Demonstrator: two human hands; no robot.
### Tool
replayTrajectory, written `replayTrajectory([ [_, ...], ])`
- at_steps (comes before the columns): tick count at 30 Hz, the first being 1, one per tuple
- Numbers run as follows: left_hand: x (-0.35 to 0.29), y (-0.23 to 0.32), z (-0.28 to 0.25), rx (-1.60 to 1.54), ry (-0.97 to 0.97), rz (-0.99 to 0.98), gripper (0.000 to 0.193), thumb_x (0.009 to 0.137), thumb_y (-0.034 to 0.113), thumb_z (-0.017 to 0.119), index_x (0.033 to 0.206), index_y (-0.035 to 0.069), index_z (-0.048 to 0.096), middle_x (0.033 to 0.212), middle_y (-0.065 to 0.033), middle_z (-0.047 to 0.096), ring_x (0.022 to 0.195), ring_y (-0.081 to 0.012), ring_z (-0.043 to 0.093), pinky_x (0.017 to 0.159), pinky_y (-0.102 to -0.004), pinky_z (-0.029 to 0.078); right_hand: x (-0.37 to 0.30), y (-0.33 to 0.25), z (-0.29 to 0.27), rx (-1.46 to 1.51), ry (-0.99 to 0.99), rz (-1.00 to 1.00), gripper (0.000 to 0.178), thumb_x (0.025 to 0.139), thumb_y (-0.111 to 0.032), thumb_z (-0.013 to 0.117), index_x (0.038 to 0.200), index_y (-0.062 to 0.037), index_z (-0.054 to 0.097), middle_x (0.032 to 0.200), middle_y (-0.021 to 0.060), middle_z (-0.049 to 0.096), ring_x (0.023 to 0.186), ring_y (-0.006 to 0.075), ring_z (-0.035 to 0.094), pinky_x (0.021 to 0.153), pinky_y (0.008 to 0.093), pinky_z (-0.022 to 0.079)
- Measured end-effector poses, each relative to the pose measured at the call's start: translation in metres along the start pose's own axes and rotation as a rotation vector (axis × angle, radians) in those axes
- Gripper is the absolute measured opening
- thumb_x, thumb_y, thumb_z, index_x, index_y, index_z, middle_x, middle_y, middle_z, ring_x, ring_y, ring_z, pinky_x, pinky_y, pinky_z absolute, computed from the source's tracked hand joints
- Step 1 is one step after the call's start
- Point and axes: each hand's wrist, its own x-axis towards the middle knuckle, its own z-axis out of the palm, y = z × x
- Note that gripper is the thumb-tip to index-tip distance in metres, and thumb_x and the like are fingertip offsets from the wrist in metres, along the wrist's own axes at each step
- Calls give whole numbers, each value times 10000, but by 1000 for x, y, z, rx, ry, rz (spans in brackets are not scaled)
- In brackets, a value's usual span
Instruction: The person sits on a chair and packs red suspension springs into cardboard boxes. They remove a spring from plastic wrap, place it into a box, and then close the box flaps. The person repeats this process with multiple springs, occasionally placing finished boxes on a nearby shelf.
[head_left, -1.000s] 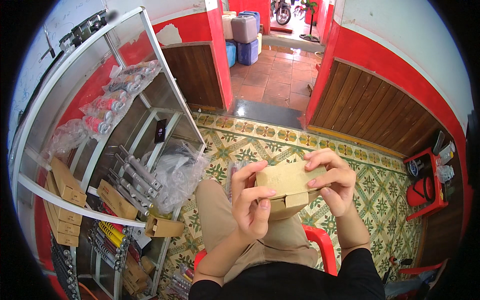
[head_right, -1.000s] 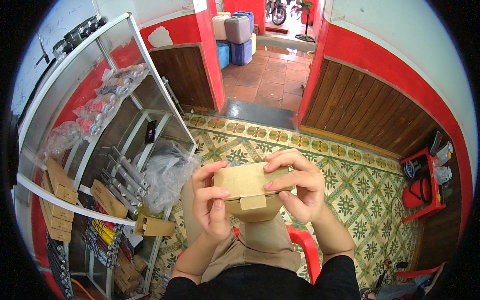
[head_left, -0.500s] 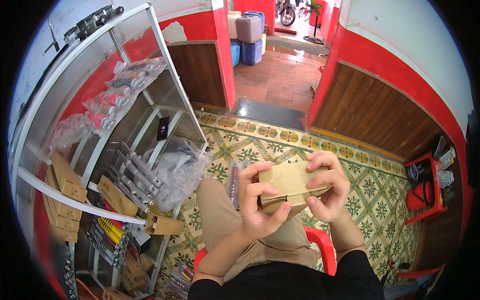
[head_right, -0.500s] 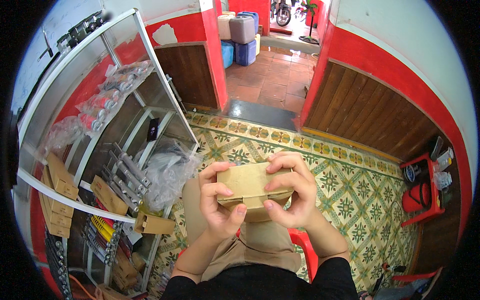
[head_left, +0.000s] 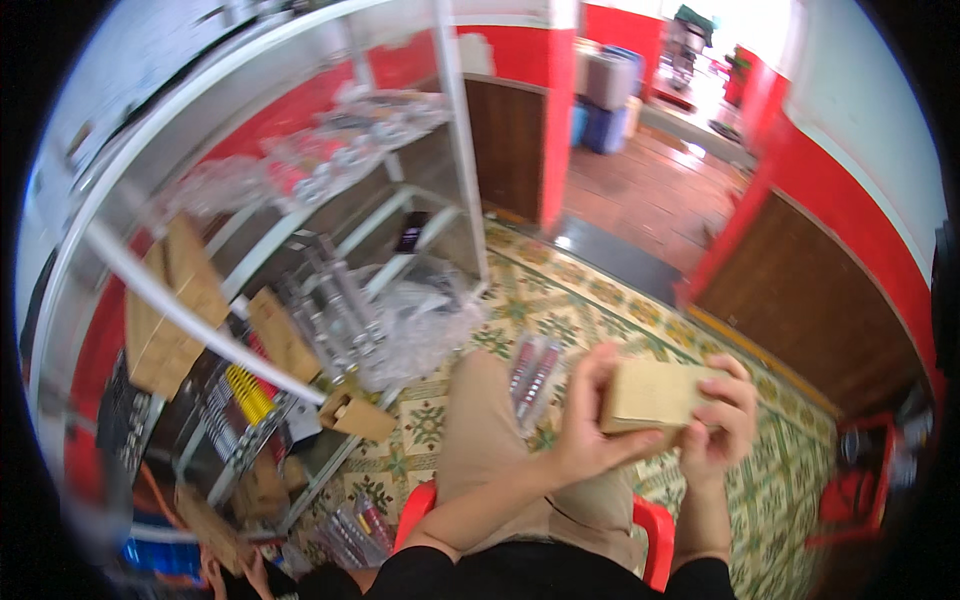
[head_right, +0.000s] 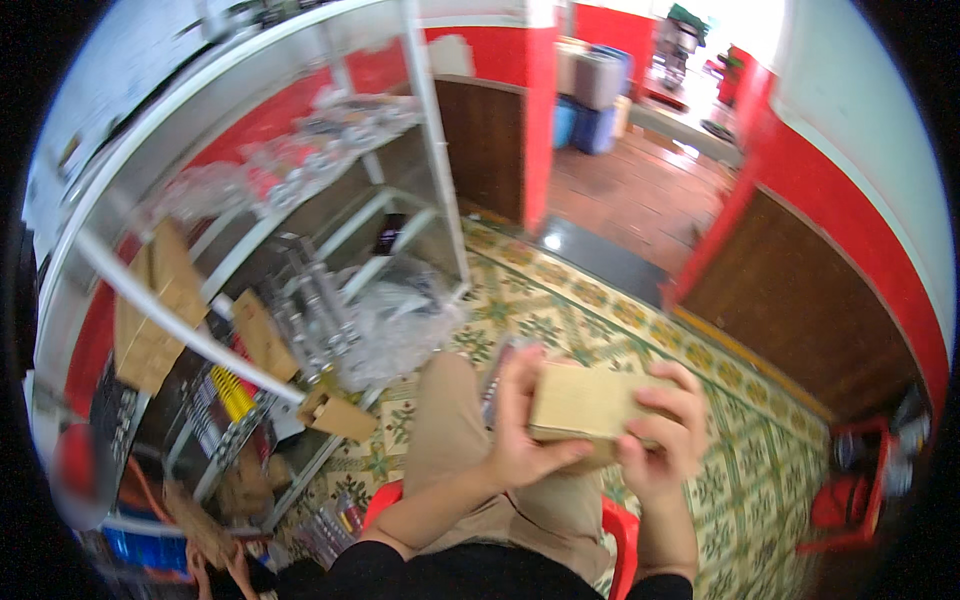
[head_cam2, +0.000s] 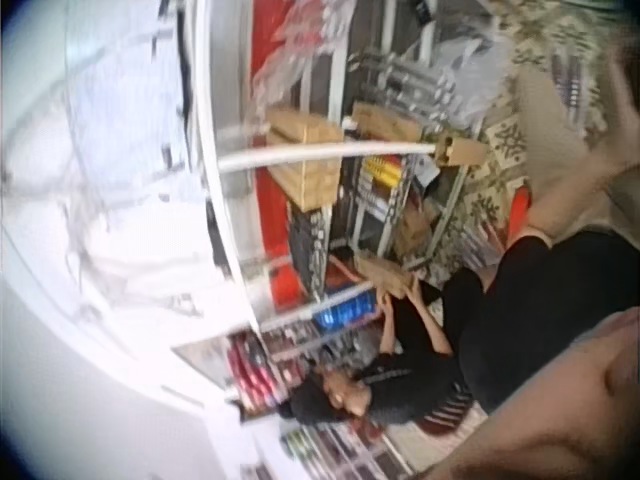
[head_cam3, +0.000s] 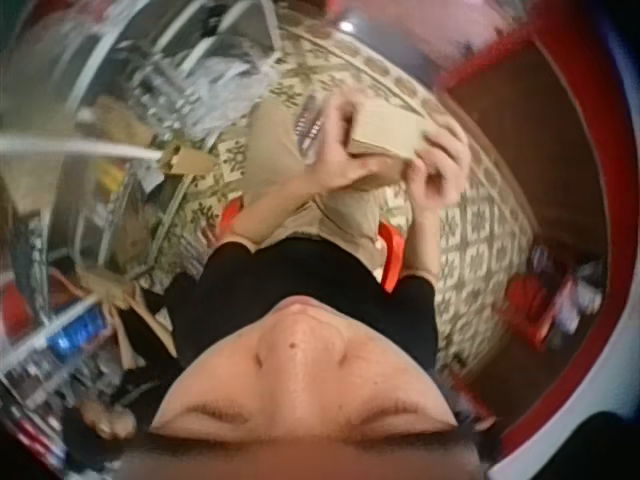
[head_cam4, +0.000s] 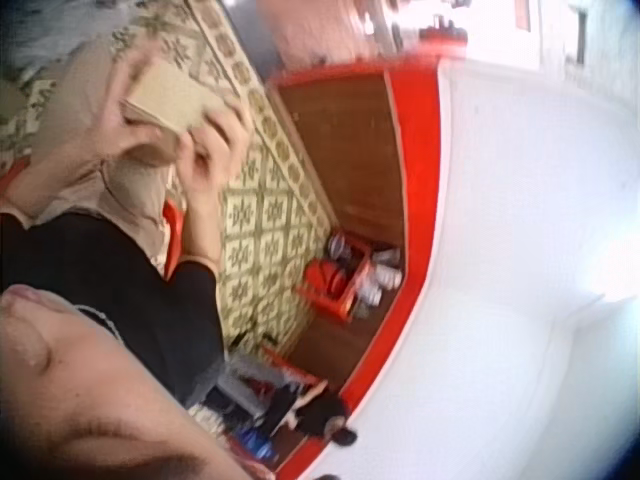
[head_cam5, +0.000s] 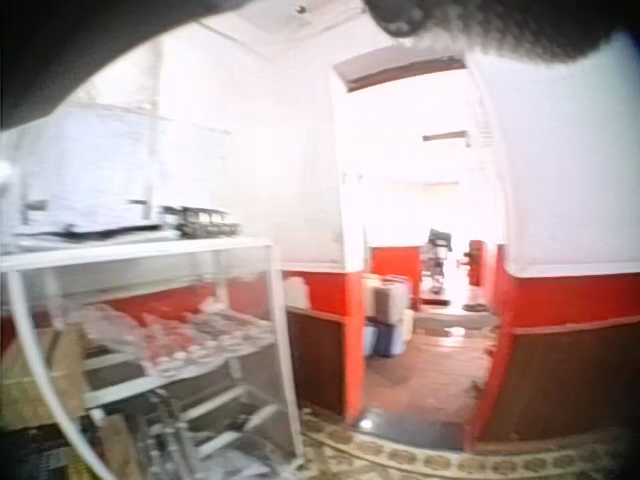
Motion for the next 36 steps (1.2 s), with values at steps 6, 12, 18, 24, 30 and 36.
replayTrajectory([
  [6,-15,-3,-3,87,-68,-180,800,692,217,848,1334,-1,424,1218,-125,559,1163,-188,531,999,-332,417,-29,8,11,71,213,138,726,863,-522,638,1306,-36,330,1232,199,462,1125,384,503,963,509,419],
  [12,-45,-36,-23,24,-145,-244,748,700,227,842,1291,4,441,1213,-124,572,1150,-199,540,977,-346,426,-173,65,-15,294,-25,641,974,733,-388,821,1418,7,253,1370,169,419,1188,227,487,974,381,431],
  [18,-91,-71,-50,186,-62,-372,979,696,260,866,1452,0,302,1354,-145,513,1258,-210,475,1062,-353,367,-188,43,9,345,-402,906,776,611,-168,892,1243,24,485,1170,134,590,1055,230,589,903,357,478],
  [24,-81,-63,-69,97,-84,-399,1016,646,313,906,1409,-24,327,1363,-170,485,1259,-250,465,1056,-375,386,-205,47,31,270,-393,807,628,565,-211,909,1075,3,611,982,128,686,903,234,657,816,353,507],
  [30,-79,-81,-96,-17,-108,-396,824,694,145,863,1374,42,409,1294,-90,548,1206,-180,502,1024,-360,411,-182,37,44,167,-465,783,636,553,-185,894,1077,6,589,975,108,660,916,228,632,807,357,500],
  [36,-78,-67,-129,-402,201,-386,697,718,127,823,1318,47,475,1217,-67,583,1160,-197,537,984,-364,445,-128,-6,73,-72,-638,645,554,579,-158,868,1024,15,588,934,149,673,863,254,662,763,348,514],
])
